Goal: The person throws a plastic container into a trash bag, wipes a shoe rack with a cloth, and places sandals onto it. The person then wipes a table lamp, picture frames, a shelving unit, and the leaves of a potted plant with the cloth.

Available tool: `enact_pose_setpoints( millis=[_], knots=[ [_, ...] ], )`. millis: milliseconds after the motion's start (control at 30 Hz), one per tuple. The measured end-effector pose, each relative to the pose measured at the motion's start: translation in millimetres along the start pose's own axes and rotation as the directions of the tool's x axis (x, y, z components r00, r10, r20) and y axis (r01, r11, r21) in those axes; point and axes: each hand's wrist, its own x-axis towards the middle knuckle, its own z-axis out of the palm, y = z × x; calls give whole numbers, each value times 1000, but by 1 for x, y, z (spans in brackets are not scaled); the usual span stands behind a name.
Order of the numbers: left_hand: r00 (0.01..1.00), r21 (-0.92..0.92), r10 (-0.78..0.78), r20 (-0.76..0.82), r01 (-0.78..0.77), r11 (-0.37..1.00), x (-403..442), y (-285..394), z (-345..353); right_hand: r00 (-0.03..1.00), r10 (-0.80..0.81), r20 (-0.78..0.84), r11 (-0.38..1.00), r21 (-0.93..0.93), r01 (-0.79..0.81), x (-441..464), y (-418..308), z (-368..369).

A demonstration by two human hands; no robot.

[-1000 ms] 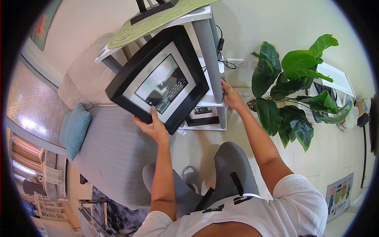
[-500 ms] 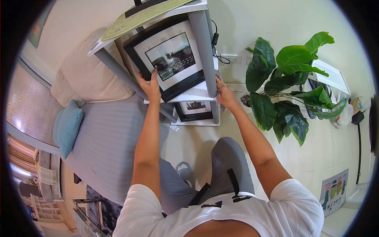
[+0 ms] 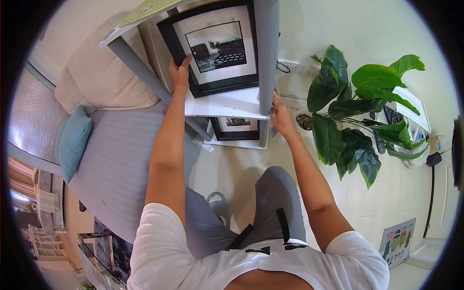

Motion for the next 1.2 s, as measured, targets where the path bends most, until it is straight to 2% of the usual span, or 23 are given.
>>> enact_pose_setpoints(
  millis=[100,167,200,267,300,367,400,467,500,533,600,633,700,767,800,833,867,900,967,1000,1067,1167,1200],
  knots=[
    [999,-19,50,11,-50,999,-5,4,4,999,-17,-32,1000,10,17,-3,7,6],
    [999,19,23,23,-23,1000,-6,5,1,988,-89,-129,990,93,102,-8,9,10],
    [998,22,28,59,-29,999,-7,7,1,990,-84,-114,991,91,94,-13,10,12],
    [989,20,81,121,-84,996,-9,7,2,971,-128,-203,980,126,156,-25,12,16],
    [992,24,56,109,-59,998,-10,3,2,977,-117,-179,982,123,140,-31,13,19],
    [995,143,93,34,-97,985,-21,4,0,962,-70,-265,983,145,112,-50,10,26],
    [998,149,66,16,-68,986,-28,5,-4,970,-61,-236,985,141,96,-62,14,29],
    [992,69,6,122,-15,997,-30,4,-9,976,68,-206,984,176,-32,-72,20,35],
    [994,73,-4,111,-5,997,-33,3,-11,975,111,-192,980,186,-75,-77,23,37],
    [994,135,44,97,-57,989,-35,4,-11,964,247,-104,937,278,-210,-79,13,32],
    [984,279,173,44,-178,943,-35,12,-7,932,362,-5,870,361,-336,-81,13,32],
    [981,281,187,43,-192,940,-32,12,-9,948,310,-79,879,403,-254,-79,17,34],
    [996,211,-39,80,21,977,-28,13,-7,955,245,-169,883,446,-147,-64,29,30],
    [996,178,-39,83,24,984,-23,10,-5,889,205,-408,892,452,1,-38,13,14],
    [991,210,-95,90,74,975,-19,9,-7,884,200,-421,890,456,16,-22,2,5],
    [984,245,-153,95,126,961,-15,8,-9,899,256,-357,820,573,-6,-1,-16,-7],
    [968,223,-189,163,151,963,-12,8,-12,911,299,-283,734,679,-30,18,-26,-14],
    [969,223,-179,170,140,965,-14,15,-10,958,143,-247,748,661,59,44,-14,-10],
    [933,214,-305,189,264,940,-20,26,-8,977,-19,-213,749,645,154,75,-21,-12],
    [935,211,-299,192,258,943,-16,19,-11,994,23,-106,904,427,24,87,-30,-14],
    [889,4,-367,273,381,925,-4,-4,-23,996,85,-19,984,162,-81,103,-34,-17],
    [897,-121,-332,291,379,918,-17,10,-23,986,57,157,933,343,-109,115,-30,-12],
    [902,-127,-326,283,373,919,-16,16,-20,997,73,23,909,411,-76,115,-31,-7]
  ],
)
